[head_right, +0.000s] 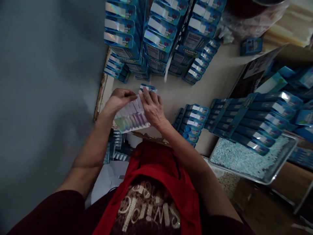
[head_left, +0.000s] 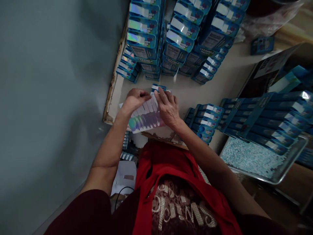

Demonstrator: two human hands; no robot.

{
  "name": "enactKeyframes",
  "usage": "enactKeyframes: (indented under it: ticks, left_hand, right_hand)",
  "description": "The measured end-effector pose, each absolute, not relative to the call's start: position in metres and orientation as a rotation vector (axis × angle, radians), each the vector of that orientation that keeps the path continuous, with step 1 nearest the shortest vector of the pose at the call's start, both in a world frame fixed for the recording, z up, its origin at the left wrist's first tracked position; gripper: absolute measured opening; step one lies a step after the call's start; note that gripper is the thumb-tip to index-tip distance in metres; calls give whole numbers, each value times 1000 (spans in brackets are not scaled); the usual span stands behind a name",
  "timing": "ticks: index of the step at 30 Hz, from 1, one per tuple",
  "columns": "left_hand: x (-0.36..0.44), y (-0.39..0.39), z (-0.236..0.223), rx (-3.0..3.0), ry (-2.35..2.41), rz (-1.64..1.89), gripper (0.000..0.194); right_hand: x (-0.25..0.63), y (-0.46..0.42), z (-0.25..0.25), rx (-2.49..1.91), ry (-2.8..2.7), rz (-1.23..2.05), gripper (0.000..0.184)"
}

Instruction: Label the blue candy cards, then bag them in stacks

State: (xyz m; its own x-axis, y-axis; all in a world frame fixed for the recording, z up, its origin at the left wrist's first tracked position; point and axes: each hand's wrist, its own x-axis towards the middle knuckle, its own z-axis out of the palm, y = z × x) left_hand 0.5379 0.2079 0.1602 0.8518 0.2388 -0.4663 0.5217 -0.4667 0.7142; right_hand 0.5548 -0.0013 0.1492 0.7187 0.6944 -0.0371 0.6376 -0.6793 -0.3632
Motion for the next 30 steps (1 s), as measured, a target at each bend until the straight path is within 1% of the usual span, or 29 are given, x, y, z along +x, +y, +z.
enactKeyframes:
  ticks: [3,8,10,13,15,17,19,21,24,26,28,29,30]
  left_hand:
    - [537,205,157,2088,549,-329,20]
    - [538,202,146,2078,629,-310,17]
    - [540,203,141,2087,653,-295,16]
    - [545,206,136,2157,667,-311,13]
    - [551,208,134,2226,670,-318,10]
    - [557,210,136,2275,664,-272,9]
    - [561,208,141,2293,638,-165,11]
    - [560,200,151,2288,604,-13,19]
    - [542,171,166,2185,583,140,39]
    - [524,142,171,1932,596,32,58]
    - [507,113,170,1568,603,-190,78]
    - [500,100,168,1411,608,-287,84]
    - [494,88,166,1306,619,-353,85]
  right_hand:
    - [558,3,149,-2571,-1080,334,58]
    - [554,5,141,-2569,-1090,465,64]
    - [550,1,143,-2562,-1093,501,61]
    - [544,-8,151,-2535,-1059,496,50]
    - [539,-16,159,-2518,-954,449,39]
    - [534,-27,168,-2460,-755,398,25]
    - [530,-38,177,-2303,-458,379,13]
    - [526,-52,186,-2056,-143,413,13]
    - [522,-73,200,-1709,180,503,25]
    - [519,-85,208,-1572,283,540,31]
    - [516,-96,213,-1493,355,562,35]
    - [515,-101,215,-1470,385,566,36]
    - [512,-106,217,-1454,413,568,38]
